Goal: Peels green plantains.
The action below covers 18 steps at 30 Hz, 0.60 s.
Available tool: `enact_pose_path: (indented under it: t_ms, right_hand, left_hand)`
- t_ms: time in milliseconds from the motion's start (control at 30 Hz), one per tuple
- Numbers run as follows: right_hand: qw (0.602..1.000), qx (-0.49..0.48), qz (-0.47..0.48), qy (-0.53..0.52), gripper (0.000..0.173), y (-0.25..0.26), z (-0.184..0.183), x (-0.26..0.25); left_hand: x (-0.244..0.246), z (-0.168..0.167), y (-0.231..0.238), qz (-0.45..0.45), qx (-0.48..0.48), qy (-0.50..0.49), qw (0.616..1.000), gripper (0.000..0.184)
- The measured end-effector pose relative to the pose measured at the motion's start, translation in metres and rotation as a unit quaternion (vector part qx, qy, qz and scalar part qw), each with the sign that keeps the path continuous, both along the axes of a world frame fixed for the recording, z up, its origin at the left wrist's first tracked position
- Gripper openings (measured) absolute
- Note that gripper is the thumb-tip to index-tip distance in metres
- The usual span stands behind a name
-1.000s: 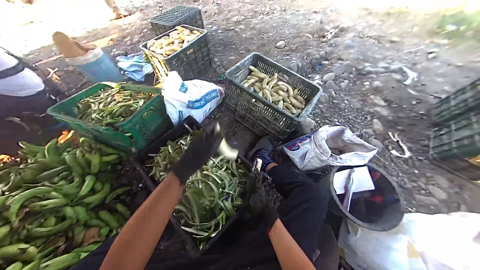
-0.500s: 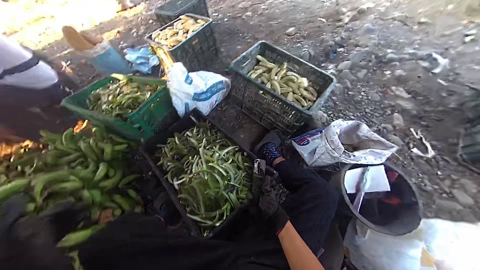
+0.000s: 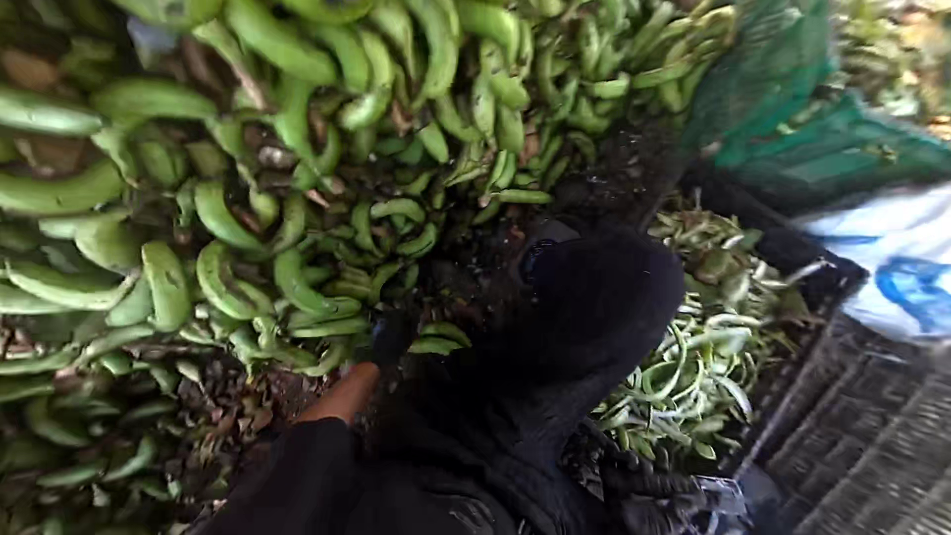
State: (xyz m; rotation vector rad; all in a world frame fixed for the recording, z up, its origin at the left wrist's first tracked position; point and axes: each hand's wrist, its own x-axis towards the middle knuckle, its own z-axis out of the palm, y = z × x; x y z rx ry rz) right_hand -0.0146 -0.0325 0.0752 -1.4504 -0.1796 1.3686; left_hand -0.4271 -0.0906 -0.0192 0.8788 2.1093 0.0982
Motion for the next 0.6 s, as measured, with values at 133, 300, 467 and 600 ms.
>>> enact_pose_path:
  t_ms: [133, 300, 467, 600]
  right_hand:
    - [0.998, 0.049, -0.026, -0.022, 0.063, -0.002, -0.013, -0.007]
    - [0.997, -0.015, -0.065, -0.05, 0.065, 0.002, -0.012, -0.015]
    - [0.987, -0.063, -0.108, -0.104, 0.06, 0.025, 0.028, -0.069]
    - [0.976, -0.129, -0.106, -0.14, 0.053, 0.044, 0.065, -0.11]
  left_hand:
    - [0.009, -0.022, 0.007, -0.058, -0.018, -0.06, 0.996, 0.061]
    - [0.015, -0.074, 0.013, -0.221, 0.009, -0.046, 0.974, 0.092]
    - [0.022, -0.071, 0.032, -0.358, -0.028, -0.076, 0.93, 0.1]
    - [0.03, -0.094, 0.048, -0.414, -0.077, -0.086, 0.903, 0.081]
